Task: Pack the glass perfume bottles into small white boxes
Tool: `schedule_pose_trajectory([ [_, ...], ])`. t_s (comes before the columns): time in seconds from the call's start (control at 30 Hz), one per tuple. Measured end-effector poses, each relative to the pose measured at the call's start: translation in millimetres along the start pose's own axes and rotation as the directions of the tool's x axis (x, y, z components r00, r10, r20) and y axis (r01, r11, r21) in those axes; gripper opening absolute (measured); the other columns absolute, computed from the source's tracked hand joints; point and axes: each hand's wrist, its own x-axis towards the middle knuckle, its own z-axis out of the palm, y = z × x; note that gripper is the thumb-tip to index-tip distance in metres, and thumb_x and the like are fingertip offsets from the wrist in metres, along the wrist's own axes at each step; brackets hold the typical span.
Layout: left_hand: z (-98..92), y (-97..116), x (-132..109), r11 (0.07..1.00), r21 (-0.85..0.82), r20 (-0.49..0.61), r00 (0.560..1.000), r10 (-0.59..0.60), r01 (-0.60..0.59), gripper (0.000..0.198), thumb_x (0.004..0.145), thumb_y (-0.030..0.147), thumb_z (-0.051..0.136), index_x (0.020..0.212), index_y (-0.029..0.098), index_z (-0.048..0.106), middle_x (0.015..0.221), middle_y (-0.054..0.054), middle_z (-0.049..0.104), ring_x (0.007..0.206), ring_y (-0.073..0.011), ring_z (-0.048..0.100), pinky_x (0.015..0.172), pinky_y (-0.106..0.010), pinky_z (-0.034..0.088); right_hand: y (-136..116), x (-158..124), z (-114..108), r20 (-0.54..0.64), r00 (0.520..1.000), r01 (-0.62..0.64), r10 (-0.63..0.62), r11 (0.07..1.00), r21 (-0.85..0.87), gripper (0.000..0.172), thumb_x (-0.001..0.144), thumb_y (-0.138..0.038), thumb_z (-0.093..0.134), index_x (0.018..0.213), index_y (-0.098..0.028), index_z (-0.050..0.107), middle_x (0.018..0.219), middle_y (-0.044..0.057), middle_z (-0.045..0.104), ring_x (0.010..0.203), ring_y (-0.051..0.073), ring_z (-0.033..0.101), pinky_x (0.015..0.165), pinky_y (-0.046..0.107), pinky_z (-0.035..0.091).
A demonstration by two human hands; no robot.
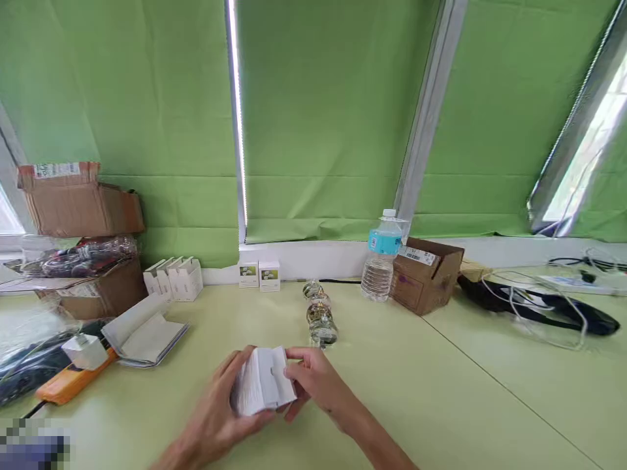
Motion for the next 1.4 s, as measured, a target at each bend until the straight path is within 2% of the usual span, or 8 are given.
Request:
schedule_pose_trajectory([
  [0.1,1.6,-10.7,-2.4,0.999,-0.016,-0.067,0.997,-0.048,0.047,0.080,0.069,0.047,0.073,0.137,0.019,0.039,0.130,-0.013,0.055,0.119,-0.0302,0.053,0.101,-0.042,0.046,10.6,3.2,1.1,-0.284,0.945,0.068,-0.164,0.945,-0.320,0.054,0.086,-0.029,0.052,0.136,-0.012,0.046,0.098,0.010,0.070,0.079,0.024,0.068,0.066,0.038,0.058],
  [0.17,0.7,-11.3,-2.5,0.998,-0.036,-0.097,0.994,-0.044,0.041,0.079,0.068,0.045,0.074,0.135,0.020,0.041,0.129,-0.011,0.056,0.117,-0.0294,0.055,0.098,-0.041,0.048,14.1,3.1,4.8,-0.329,0.888,0.114,-0.321,0.847,-0.519,0.049,0.087,-0.030,0.054,0.134,-0.016,0.050,0.117,0.012,0.065,0.097,0.025,0.064,0.080,0.040,0.057],
  [0.33,-4.6,0.1,0.6,0.994,-0.110,-0.113,0.994,-0.012,0.000,0.069,0.068,0.038,0.075,0.129,0.022,0.046,0.120,-0.008,0.061,0.106,-0.0256,0.061,0.090,-0.037,0.053,8.8,-4.4,19.9,-0.144,0.802,0.289,-0.579,0.588,-0.755,0.029,0.095,-0.024,0.045,0.117,-0.024,0.063,0.131,0.007,0.057,0.125,0.023,0.048,0.105,0.041,0.043],
  [0.57,-5.1,4.5,2.6,0.991,-0.132,-0.065,0.998,0.017,-0.026,0.070,0.070,0.034,0.074,0.131,0.024,0.041,0.123,-0.009,0.058,0.110,-0.0275,0.057,0.095,-0.042,0.050,-0.3,-13.3,29.0,0.025,0.717,0.387,-0.696,0.368,-0.845,0.032,0.091,-0.012,0.047,0.119,-0.024,0.059,0.133,0.008,0.055,0.132,0.025,0.040,0.115,0.056,0.023],
  [0.8,-3.6,9.5,1.3,0.991,0.040,-0.052,0.990,0.131,-0.129,0.079,0.066,0.034,0.076,0.133,0.024,0.036,0.120,-0.010,0.057,0.108,-0.0286,0.057,0.094,-0.042,0.049,-1.1,-14.5,31.7,0.086,0.581,0.494,-0.809,0.267,-0.827,0.040,0.085,-0.002,0.047,0.119,-0.021,0.054,0.114,0.011,0.062,0.108,0.024,0.054,0.099,0.049,0.042],
  [1.0,-3.3,10.1,0.1,0.984,0.081,-0.058,0.985,0.163,-0.158,0.075,0.069,0.036,0.073,0.133,0.024,0.036,0.119,-0.009,0.058,0.107,-0.0268,0.057,0.093,-0.039,0.050,1.2,-18.6,32.5,0.017,0.635,0.470,-0.772,0.369,-0.802,0.038,0.083,-0.005,0.049,0.117,-0.020,0.049,0.113,0.010,0.059,0.107,0.024,0.054,0.094,0.043,0.047],
  [1.13,-4.2,6.3,1.6,0.993,0.079,-0.108,0.989,0.098,-0.090,0.073,0.071,0.036,0.071,0.133,0.024,0.035,0.119,-0.009,0.059,0.108,-0.0260,0.059,0.092,-0.037,0.051,-2.1,-17.3,34.3,0.089,0.653,0.479,-0.752,0.319,-0.818,0.035,0.085,-0.005,0.048,0.116,-0.021,0.052,0.114,0.010,0.060,0.111,0.023,0.053,0.105,0.045,0.039],
  [1.4,-6.5,7.9,2.4,0.996,0.043,-0.115,0.990,0.083,-0.079,0.071,0.072,0.043,0.072,0.131,0.025,0.038,0.117,-0.007,0.060,0.105,-0.0246,0.060,0.091,-0.036,0.051,-6.7,-15.5,34.7,0.039,0.656,0.487,-0.754,0.383,-0.785,0.023,0.083,-0.004,0.051,0.096,-0.022,0.058,0.100,0.004,0.063,0.100,0.019,0.057,0.110,0.048,0.029],
])
